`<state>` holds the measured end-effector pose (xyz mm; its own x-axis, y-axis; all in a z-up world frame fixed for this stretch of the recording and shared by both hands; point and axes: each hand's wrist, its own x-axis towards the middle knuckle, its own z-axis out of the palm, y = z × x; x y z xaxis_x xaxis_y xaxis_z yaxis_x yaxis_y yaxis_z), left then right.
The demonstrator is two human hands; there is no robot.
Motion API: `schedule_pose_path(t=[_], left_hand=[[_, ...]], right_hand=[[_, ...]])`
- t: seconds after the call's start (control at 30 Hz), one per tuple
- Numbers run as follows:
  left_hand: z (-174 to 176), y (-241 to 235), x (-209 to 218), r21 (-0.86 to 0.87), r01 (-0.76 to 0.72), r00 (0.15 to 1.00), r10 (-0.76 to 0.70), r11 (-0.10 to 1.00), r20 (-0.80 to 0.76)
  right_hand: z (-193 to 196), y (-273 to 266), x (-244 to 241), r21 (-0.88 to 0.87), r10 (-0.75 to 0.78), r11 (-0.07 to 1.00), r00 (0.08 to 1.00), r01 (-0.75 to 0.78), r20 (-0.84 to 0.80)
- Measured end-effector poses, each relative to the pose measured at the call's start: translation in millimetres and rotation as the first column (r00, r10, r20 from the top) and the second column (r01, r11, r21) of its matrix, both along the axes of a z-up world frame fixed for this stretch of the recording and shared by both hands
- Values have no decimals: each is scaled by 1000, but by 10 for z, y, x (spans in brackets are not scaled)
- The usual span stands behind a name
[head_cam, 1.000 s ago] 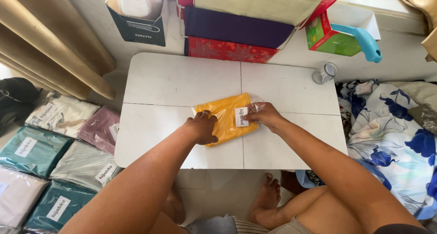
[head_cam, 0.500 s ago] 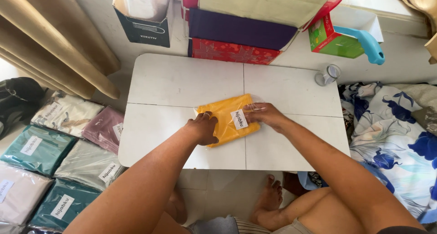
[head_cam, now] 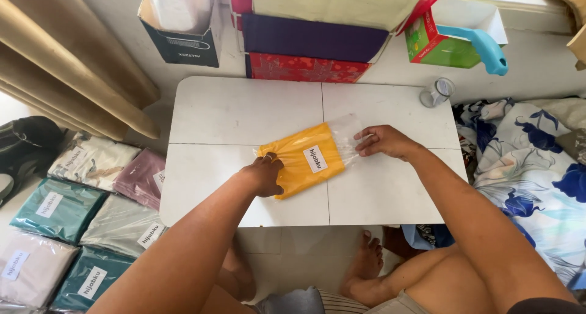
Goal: The person uses a lint roller on a yellow garment, folds it, places it into a clear plastic bag, seals the bag, and applies a brand label to the outside.
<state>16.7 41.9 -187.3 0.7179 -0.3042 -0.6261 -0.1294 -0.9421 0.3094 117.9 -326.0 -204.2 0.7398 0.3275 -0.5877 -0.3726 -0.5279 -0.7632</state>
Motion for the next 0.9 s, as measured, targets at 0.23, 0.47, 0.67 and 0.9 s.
schedule_pose_path(t=[0.23, 0.47, 0.67, 0.9], left_hand=[[-5, -1, 37, -2, 6, 1000, -6, 1000, -4], [-45, -63, 31, 35, -89, 995, 87, 995, 45], [-120, -151, 6, -68, -326, 940, 331, 943, 83], [-536, 3, 57, -270, -570, 820, 555, 776, -137]], right_hand=[[-146, -155, 38, -86, 89, 992, 996, -90, -25], [19, 45, -133, -394, -195, 908, 977, 145, -90], [-194, 718, -525, -70, -288, 958, 936, 280, -201], [-435, 837, -643, 79, -433, 885, 874, 458, -219]])
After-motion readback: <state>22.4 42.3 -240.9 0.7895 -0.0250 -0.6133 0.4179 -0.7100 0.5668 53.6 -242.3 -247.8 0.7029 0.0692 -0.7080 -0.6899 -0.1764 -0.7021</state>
